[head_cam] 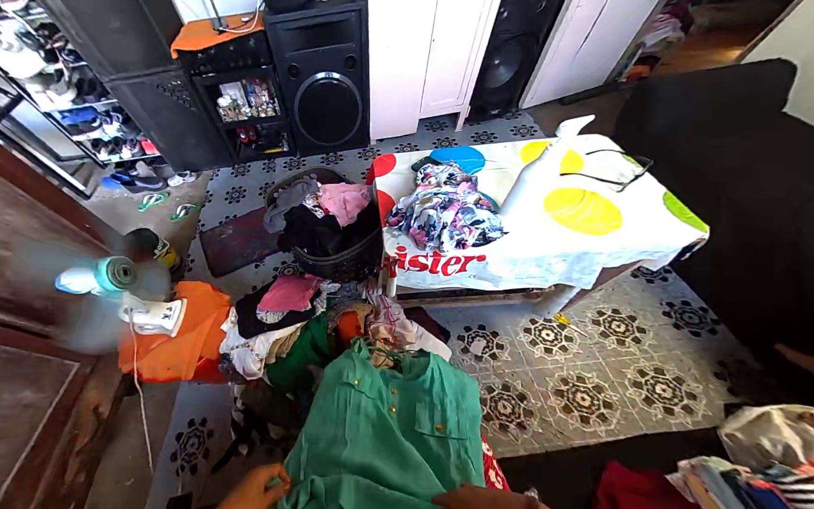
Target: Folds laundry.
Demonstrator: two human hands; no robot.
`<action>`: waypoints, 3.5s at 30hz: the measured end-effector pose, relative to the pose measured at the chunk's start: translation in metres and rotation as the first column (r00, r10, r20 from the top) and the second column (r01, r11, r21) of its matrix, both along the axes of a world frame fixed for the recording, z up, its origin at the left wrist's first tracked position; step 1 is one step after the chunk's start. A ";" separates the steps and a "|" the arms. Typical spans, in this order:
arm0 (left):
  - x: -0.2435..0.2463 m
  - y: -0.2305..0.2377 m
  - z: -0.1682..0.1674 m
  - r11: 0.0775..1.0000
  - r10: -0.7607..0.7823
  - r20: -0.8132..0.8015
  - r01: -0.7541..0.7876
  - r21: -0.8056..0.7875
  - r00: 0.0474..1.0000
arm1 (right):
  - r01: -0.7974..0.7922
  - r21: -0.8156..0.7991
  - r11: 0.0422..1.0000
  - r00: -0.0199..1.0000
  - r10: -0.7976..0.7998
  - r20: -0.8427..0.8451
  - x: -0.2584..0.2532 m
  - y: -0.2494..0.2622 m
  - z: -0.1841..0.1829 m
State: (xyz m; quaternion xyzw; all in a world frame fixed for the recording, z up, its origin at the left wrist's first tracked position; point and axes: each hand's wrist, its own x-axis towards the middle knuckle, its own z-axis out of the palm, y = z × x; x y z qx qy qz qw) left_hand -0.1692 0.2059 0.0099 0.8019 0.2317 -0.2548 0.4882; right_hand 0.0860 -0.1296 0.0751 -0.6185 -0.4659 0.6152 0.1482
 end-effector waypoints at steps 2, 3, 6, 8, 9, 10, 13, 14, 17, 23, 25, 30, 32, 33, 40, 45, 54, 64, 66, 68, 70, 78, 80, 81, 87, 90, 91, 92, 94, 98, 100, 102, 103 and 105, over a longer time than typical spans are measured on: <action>-0.001 -0.011 -0.008 0.999 0.031 -0.002 -0.031 -0.027 1.000 | 0.121 0.007 0.993 0.992 -0.120 -0.046 0.008 -0.004 -0.009; 0.002 -0.014 -0.011 0.995 0.093 0.022 -0.093 -0.034 0.995 | 0.240 0.063 0.969 0.971 -0.239 -0.017 0.015 -0.010 -0.019; 0.026 -0.015 -0.020 0.928 0.362 0.135 -0.370 0.039 0.922 | 0.624 0.227 0.748 0.707 -0.664 0.243 0.036 -0.023 -0.046; 0.051 -0.013 -0.022 0.857 0.484 0.169 -0.505 0.107 0.858 | 0.794 0.210 0.570 0.480 -0.800 0.360 0.052 -0.027 -0.057; 0.064 -0.012 -0.024 0.836 0.511 0.159 -0.531 0.135 0.845 | 0.860 0.172 0.481 0.394 -0.839 0.375 0.059 -0.029 -0.064; 0.077 -0.010 -0.028 0.831 0.518 0.136 -0.534 0.154 0.845 | 0.907 0.125 0.402 0.337 -0.871 0.357 0.065 -0.031 -0.073; 0.112 -0.013 -0.036 0.874 0.442 0.091 -0.452 0.178 0.892 | 0.927 0.061 0.371 0.344 -0.902 0.261 0.075 -0.027 -0.093; 0.122 -0.016 -0.037 0.882 0.417 0.121 -0.433 0.187 0.901 | 0.911 0.103 0.399 0.365 -0.897 0.248 0.077 -0.021 -0.094; 0.147 -0.024 -0.017 0.851 0.438 0.311 -0.500 0.158 0.844 | 0.896 0.185 0.404 0.390 -0.915 0.107 0.087 -0.004 -0.078; 0.143 -0.017 0.101 0.545 0.835 0.491 -0.495 -0.677 0.248 | 0.960 0.279 -0.031 0.191 -0.657 -0.729 0.116 0.001 0.028; 0.137 -0.003 0.116 0.560 0.819 0.542 -0.468 -0.683 0.189 | 0.939 0.330 -0.100 0.185 -0.660 -0.728 0.132 0.002 0.051; 0.121 0.007 0.128 0.664 0.717 0.673 -0.470 -0.581 0.180 | 0.851 0.456 -0.259 0.225 -0.604 -0.764 0.146 0.008 0.099; 0.111 0.003 0.126 0.778 0.460 0.754 -0.621 -0.089 0.468 | 0.798 0.543 -0.260 0.275 -0.645 -0.713 0.132 0.016 0.115; 0.108 -0.001 0.128 0.798 0.290 0.704 -0.569 0.196 0.648 | 0.768 0.600 -0.225 0.310 -0.690 -0.654 0.121 0.022 0.121; 0.135 -0.080 0.158 0.953 -0.184 0.831 -0.111 0.281 0.525 | 0.227 0.786 0.575 0.914 -0.405 0.032 0.006 0.072 0.112; 0.137 -0.065 0.168 0.959 -0.266 0.849 0.040 0.279 0.456 | 0.315 0.840 0.441 0.889 -0.447 -0.099 0.022 0.071 0.118; 0.133 0.033 0.206 0.964 0.165 0.934 -0.251 -0.084 0.318 | 0.101 0.493 0.864 0.819 -0.354 0.452 0.118 0.108 0.078; 0.145 0.081 0.188 0.489 -0.091 0.527 -0.423 0.763 0.845 | 0.013 0.805 0.593 0.359 -0.754 0.549 0.179 0.085 0.142; 0.127 0.075 0.172 0.594 -0.130 0.635 -0.453 0.665 0.762 | 0.020 0.768 0.640 0.441 -0.695 0.568 0.171 0.059 0.133; 0.106 0.059 0.150 0.717 -0.140 0.677 -0.398 0.573 0.722 | 0.031 0.683 0.729 0.534 -0.590 0.606 0.157 0.026 0.107; 0.083 0.038 0.122 0.818 -0.152 0.598 -0.239 0.522 0.787 | 0.081 0.489 0.868 0.617 -0.429 0.660 0.141 -0.008 0.072; 0.040 -0.029 0.036 0.952 -0.044 0.007 0.040 0.302 0.999 | 0.333 0.250 0.909 0.741 -0.416 0.527 0.082 -0.063 -0.038; 0.048 -0.054 0.033 0.950 0.049 0.176 -0.100 0.295 0.983 | 0.336 0.450 0.827 0.703 -0.538 0.465 0.060 -0.046 -0.043; 0.055 -0.068 0.030 0.943 0.077 0.225 -0.145 0.301 0.971 | 0.315 0.480 0.819 0.691 -0.544 0.476 0.049 -0.035 -0.044; 0.091 -0.119 0.001 0.760 0.152 0.326 -0.321 0.565 0.933 | 0.262 0.567 0.781 0.463 -0.617 0.636 0.022 0.005 -0.072; 0.086 -0.115 -0.018 0.744 0.107 0.444 -0.368 0.558 0.890 | 0.274 0.665 0.695 0.377 -0.714 0.590 0.030 0.002 -0.079; 0.081 -0.110 -0.022 0.771 0.090 0.478 -0.365 0.522 0.874 | 0.269 0.684 0.678 0.357 -0.730 0.583 0.033 -0.001 -0.078; 0.075 -0.103 -0.024 0.807 0.083 0.496 -0.350 0.476 0.864 | 0.272 0.692 0.669 0.346 -0.739 0.579 0.036 -0.006 -0.077; 0.062 -0.088 -0.026 0.861 0.083 0.471 -0.301 0.410 0.878 | 0.288 0.680 0.675 0.346 -0.735 0.583 0.044 -0.017 -0.076; 0.048 -0.075 -0.041 0.874 0.185 0.269 -0.284 0.395 0.945 | 0.354 0.549 0.758 0.381 -0.652 0.655 0.056 -0.036 -0.071; 0.044 -0.070 -0.048 0.850 0.207 0.273 -0.311 0.425 0.939 | 0.370 0.505 0.780 0.409 -0.625 0.665 0.061 -0.041 -0.066; 0.041 -0.062 -0.044 0.812 0.214 0.404 -0.392 0.433 0.889 | 0.349 0.548 0.760 0.435 -0.649 0.624 0.067 -0.047 -0.061; 0.039 -0.057 -0.035 0.798 0.219 0.473 -0.435 0.417 0.854 | 0.336 0.558 0.759 0.465 -0.649 0.602 0.069 -0.052 -0.055; 0.032 -0.050 -0.011 0.796 0.236 0.527 -0.474 0.378 0.816 | 0.304 0.518 0.799 0.553 -0.591 0.587 0.073 -0.062 -0.039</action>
